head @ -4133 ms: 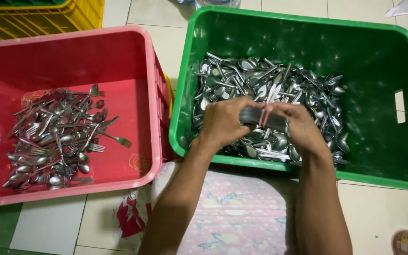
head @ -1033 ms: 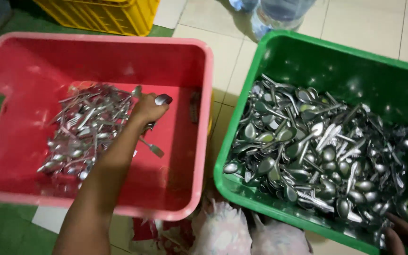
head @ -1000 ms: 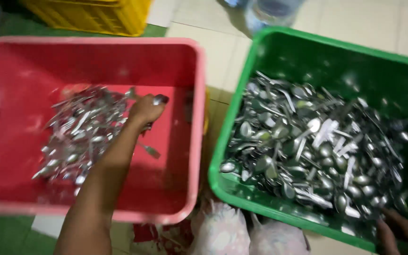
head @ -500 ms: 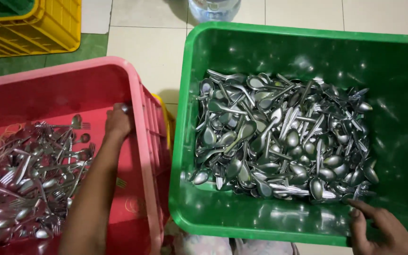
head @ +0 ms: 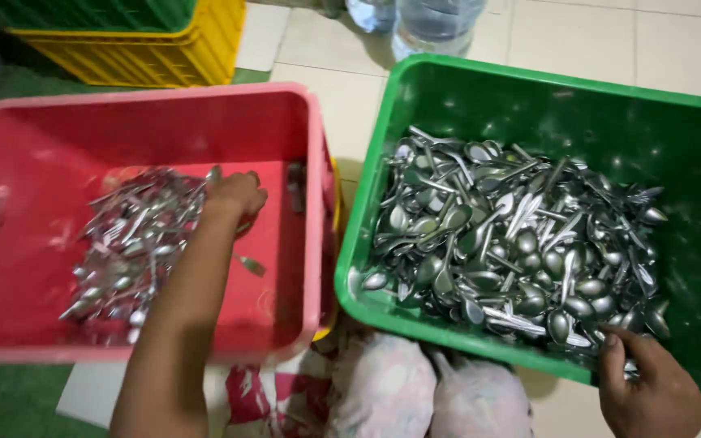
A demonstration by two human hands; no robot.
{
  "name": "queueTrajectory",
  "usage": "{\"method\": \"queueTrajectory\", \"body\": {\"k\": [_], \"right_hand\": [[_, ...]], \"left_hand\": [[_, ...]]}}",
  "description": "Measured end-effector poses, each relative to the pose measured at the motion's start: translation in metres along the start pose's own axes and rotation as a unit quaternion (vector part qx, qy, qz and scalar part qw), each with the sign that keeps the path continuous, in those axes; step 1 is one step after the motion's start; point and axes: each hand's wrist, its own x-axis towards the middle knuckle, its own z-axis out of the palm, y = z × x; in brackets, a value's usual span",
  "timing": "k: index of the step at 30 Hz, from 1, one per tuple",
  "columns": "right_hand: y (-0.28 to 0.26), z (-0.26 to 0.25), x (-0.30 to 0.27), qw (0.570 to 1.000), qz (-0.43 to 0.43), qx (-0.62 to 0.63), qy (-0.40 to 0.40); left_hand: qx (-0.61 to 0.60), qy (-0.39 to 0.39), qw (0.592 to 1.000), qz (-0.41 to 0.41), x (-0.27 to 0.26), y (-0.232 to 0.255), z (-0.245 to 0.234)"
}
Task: Bundling metal spoons with rubber bands from a large plastic bin
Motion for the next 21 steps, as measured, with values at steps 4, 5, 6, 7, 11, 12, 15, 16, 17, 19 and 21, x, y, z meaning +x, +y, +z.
{"method": "queueTrajectory", "body": {"k": [4,5,6,7,11,12,15,16,17,19,21], "right_hand": [[0.008,0.006,0.001,0.996,-0.008,-0.087,-0.004],[0.006,0.003,0.002,0.998,-0.03,-0.064,0.001],[0.008,0.0,0.002,0.998,-0.05,-0.043,0.007],[0.005,-0.004,0.002,0.998,-0.042,-0.044,0.015],[0.005,-0.023,0.0,0.996,-0.086,0.005,-0.007],[0.006,-0.027,0.001,0.994,-0.104,0.011,-0.044],[0.013,-0.028,0.006,0.987,-0.108,0.049,-0.11],[0.018,-0.027,0.008,0.987,-0.106,0.041,-0.116],[0.021,-0.026,0.009,0.985,-0.114,0.031,-0.127],[0.027,-0.025,0.002,0.98,-0.132,0.015,-0.149],[0.025,-0.021,0.01,0.981,-0.126,0.026,-0.146]], "left_hand": [[-0.029,0.013,0.999,0.0,-0.044,-0.033,0.028],[-0.026,-0.013,1.0,-0.009,-0.062,-0.033,0.029],[-0.022,-0.039,0.999,-0.015,-0.078,-0.029,0.031],[-0.019,-0.032,0.999,-0.007,-0.08,-0.032,0.035],[-0.018,-0.057,0.998,-0.008,-0.095,-0.039,0.059],[-0.004,-0.054,0.998,-0.039,-0.096,-0.041,0.063],[-0.079,-0.04,0.996,-0.019,-0.094,-0.034,0.082],[-0.081,-0.048,0.995,-0.014,-0.115,-0.011,0.067],[-0.053,-0.038,0.998,0.0,-0.134,0.011,0.052],[-0.035,-0.039,0.999,0.009,-0.148,0.025,0.081],[-0.161,-0.059,0.985,0.017,-0.098,0.021,0.124]]}}
